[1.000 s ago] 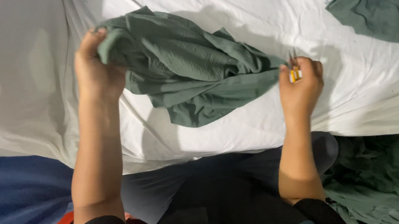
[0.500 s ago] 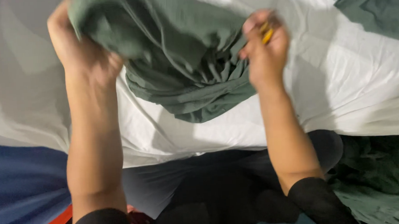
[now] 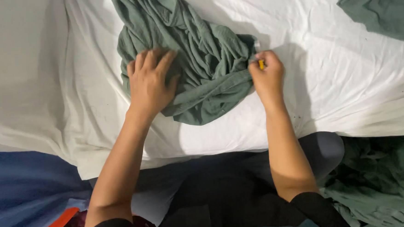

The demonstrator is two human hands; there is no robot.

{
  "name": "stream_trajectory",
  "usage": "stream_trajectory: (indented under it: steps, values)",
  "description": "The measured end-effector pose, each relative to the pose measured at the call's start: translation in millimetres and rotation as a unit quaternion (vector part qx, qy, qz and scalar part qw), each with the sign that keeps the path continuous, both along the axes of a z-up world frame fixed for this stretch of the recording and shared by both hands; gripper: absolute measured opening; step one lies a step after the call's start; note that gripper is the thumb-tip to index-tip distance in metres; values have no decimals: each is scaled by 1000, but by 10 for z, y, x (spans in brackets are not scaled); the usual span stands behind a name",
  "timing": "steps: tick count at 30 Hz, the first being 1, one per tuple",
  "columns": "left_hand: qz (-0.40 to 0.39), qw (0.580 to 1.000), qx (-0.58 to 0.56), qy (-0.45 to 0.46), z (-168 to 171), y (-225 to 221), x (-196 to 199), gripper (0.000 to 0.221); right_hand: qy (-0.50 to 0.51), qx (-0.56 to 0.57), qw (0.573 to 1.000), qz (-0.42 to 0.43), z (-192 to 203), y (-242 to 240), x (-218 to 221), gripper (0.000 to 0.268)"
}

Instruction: Trimming loose threads from a green t-shirt using small scissors

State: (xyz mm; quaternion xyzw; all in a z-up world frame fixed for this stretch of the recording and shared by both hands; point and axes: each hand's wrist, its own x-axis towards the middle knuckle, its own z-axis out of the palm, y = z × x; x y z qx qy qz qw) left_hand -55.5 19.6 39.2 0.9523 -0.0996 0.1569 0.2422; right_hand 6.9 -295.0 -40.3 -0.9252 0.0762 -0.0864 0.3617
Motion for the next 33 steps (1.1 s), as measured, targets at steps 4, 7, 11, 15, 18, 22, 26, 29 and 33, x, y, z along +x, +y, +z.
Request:
stream_trajectory:
  steps: [4, 7, 11, 15, 18, 22, 26, 29, 33]
  values:
    - [58, 993, 99, -39, -382, 292, -182, 23, 9, 462, 879, -119, 29, -260, -202, 17]
    - [134, 983, 119, -39, -427, 436, -326, 8, 17, 507, 843, -178, 11, -441, -330, 18]
    - [158, 973, 134, -107, -43, 269, -316, 12, -40, 266, 950, -156, 225, -256, -441, 17]
    - [66, 983, 54, -160, -60, -164, 43, 17, -200, 157, 967, 6, 475, 123, -274, 23]
    - [24, 999, 15, -26, 16, -596, 195, 31, -91, 22, 995, 39, 428, 390, -97, 59]
    - [81, 990, 26, 116, -251, -854, 384, 47, -23, 181, 983, -7, 124, 453, 40, 21]
    - [79, 968, -235, 34, -490, -714, 335, 7, 111, 652, 714, -230, -3, 128, -31, 17]
    - [121, 677, -717, 110, -549, -702, 204, 13, 120, 677, 681, -252, 348, 173, -201, 24]
    - [68, 506, -847, 150, -229, -588, -66, 2, 140, 605, 763, -180, 550, 246, -288, 35]
